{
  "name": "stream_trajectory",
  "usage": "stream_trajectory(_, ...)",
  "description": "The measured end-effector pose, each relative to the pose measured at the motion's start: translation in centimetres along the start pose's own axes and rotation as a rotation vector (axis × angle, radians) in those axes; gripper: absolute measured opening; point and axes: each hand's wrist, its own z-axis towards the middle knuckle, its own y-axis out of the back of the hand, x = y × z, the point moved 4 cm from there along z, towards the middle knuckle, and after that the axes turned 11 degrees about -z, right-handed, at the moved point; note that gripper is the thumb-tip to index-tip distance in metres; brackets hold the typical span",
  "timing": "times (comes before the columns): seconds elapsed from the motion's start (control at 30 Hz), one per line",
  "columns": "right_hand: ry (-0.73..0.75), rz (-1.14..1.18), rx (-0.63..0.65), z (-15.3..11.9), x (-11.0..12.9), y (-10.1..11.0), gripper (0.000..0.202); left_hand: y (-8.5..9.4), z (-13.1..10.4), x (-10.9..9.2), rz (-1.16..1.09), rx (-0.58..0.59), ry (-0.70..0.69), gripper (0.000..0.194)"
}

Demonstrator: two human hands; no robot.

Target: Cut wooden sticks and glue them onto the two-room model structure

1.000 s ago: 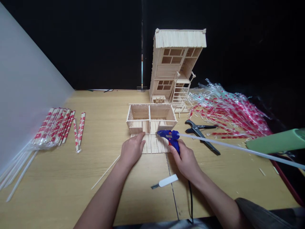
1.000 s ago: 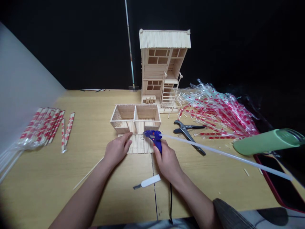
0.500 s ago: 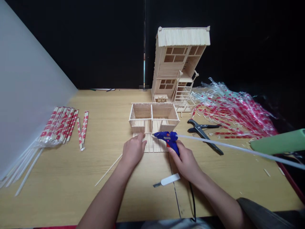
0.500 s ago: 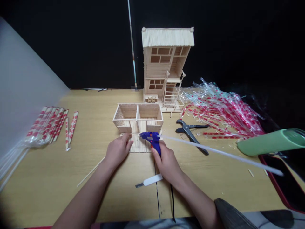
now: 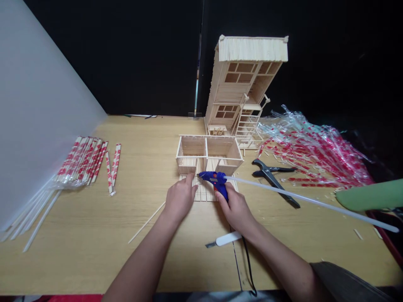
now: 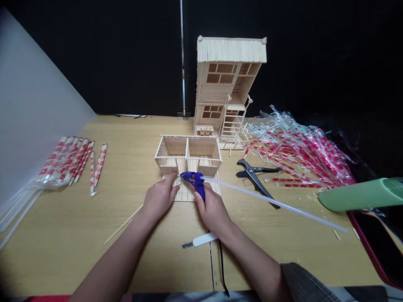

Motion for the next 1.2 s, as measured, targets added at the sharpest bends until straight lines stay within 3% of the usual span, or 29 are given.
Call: stream_trajectory(1.2, -0.014, -0.011, 0.002, -0.19, 0.04, -0.08, 0.030, 0.02, -0.17, 0.14, -0.007, -0.004, 0.046, 0.033)
